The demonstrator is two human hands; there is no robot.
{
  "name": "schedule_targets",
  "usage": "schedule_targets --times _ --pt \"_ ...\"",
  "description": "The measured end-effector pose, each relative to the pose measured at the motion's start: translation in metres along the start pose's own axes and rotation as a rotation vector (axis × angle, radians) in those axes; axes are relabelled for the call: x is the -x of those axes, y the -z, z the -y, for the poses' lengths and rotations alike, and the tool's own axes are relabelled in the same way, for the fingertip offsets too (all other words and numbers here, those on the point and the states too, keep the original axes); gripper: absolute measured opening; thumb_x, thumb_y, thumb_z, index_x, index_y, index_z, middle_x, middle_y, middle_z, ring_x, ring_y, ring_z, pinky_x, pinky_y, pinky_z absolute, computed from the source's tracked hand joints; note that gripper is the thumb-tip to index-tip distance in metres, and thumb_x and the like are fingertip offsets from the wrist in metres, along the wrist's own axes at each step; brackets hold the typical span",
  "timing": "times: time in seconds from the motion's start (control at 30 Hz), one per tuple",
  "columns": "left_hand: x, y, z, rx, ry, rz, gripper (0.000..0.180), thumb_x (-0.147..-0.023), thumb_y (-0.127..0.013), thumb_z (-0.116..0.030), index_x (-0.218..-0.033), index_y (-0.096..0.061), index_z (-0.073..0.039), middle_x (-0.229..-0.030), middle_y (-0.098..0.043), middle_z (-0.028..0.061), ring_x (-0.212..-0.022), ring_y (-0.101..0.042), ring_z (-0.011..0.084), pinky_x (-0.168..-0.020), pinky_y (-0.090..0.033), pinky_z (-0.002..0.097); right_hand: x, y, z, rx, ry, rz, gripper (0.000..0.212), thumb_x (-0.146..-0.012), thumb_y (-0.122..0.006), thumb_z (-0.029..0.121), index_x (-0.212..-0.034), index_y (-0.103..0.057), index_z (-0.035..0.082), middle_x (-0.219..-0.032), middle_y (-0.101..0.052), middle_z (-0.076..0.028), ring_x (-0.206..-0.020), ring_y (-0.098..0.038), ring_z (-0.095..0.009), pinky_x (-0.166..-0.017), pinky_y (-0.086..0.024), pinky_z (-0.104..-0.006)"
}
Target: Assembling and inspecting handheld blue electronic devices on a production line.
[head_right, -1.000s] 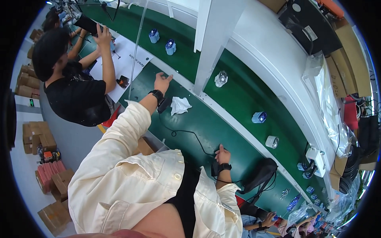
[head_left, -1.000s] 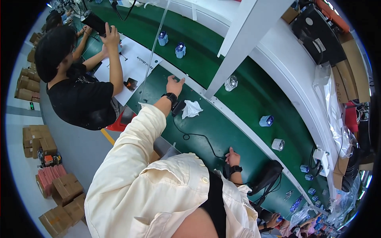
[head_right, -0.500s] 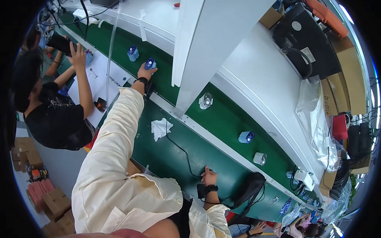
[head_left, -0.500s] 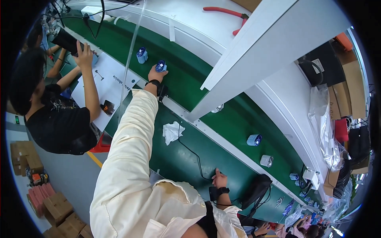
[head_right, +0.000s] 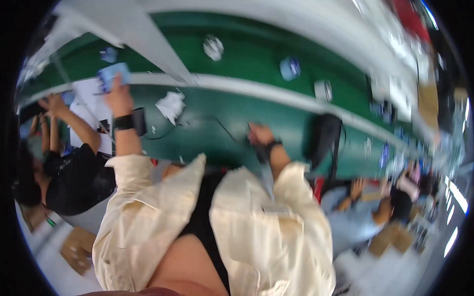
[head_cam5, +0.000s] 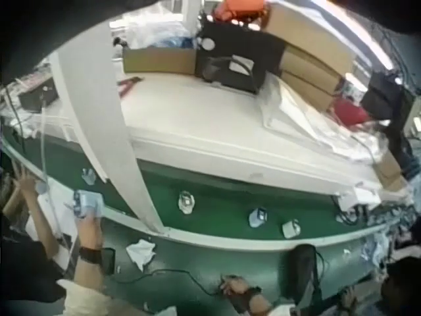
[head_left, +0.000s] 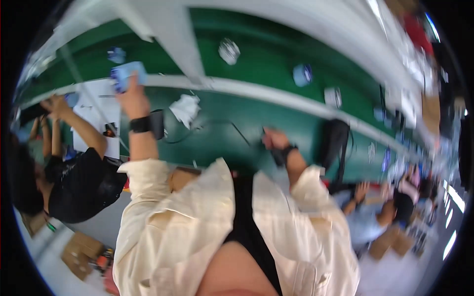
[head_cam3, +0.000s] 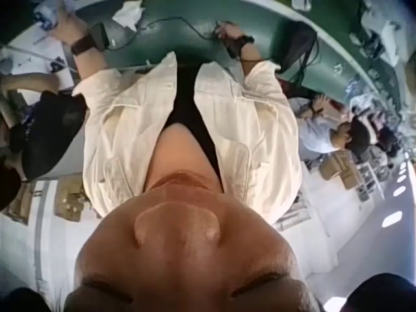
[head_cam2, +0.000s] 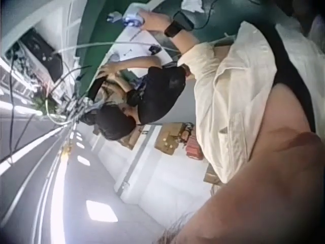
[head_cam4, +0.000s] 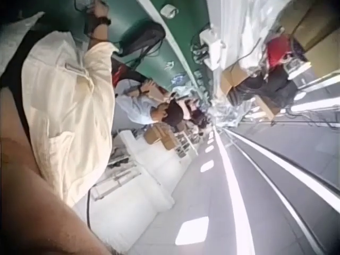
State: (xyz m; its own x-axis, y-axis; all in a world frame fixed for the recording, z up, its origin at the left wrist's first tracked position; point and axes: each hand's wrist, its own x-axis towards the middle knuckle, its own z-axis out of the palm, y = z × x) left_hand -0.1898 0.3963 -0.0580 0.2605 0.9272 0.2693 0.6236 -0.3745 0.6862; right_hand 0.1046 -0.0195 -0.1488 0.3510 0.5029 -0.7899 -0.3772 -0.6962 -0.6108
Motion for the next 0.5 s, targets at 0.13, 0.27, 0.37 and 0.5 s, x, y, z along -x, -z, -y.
schedule_targets --times 0.13,0.27,0.37,0.5 --pt "0.049 0.093 -0.071 0.234 -0.201 -0.141 0.039 -0.082 -0.065 -0.002 -0.121 -0.059 -0.006 -0.106 -0.064 0.0093 -0.09 -0.062 0.0197 -0.079 -0.05 0.0322 0.016 -0.006 0.083 -0.097 0.071 0.064 0.037 -0.092 -0.06 0.039 -0.079 -0.064 0.004 -0.06 -0.059 -0.003 -0.047 -0.05 -0.011 -0.045 -0.039 -0.0255" --pt "0.094 0.108 -0.128 0.507 0.028 0.023 0.037 -0.079 -0.07 -0.007 -0.114 -0.06 0.003 -0.106 -0.064 0.0086 -0.091 -0.061 0.0165 -0.079 -0.05 0.0303 0.05 -0.006 0.143 -0.381 0.193 0.087 0.03 -0.092 -0.06 0.034 -0.085 -0.064 0.005 -0.066 -0.06 -0.001 -0.054 -0.052 -0.01 -0.053 -0.042 -0.0237" --pt "0.126 0.103 -0.155 0.442 0.073 0.27 0.042 -0.074 -0.075 -0.014 -0.109 -0.06 0.005 -0.108 -0.064 0.0108 -0.093 -0.061 0.0182 -0.081 -0.05 0.0314 0.085 -0.018 0.169 -0.46 0.313 0.138 0.027 -0.092 -0.059 0.029 -0.085 -0.064 0.004 -0.065 -0.06 -0.002 -0.053 -0.053 -0.009 -0.051 -0.042 -0.0228" --pt "0.152 0.082 -0.255 0.805 0.036 0.648 0.063 -0.069 -0.079 -0.017 -0.121 -0.049 0.003 -0.114 -0.063 0.0135 -0.095 -0.061 0.0198 -0.084 -0.049 0.032 0.122 -0.036 0.18 -0.459 0.448 0.146 0.023 -0.093 -0.058 0.025 -0.087 -0.064 0.003 -0.067 -0.061 -0.002 -0.056 -0.054 -0.009 -0.053 -0.043 -0.0222"
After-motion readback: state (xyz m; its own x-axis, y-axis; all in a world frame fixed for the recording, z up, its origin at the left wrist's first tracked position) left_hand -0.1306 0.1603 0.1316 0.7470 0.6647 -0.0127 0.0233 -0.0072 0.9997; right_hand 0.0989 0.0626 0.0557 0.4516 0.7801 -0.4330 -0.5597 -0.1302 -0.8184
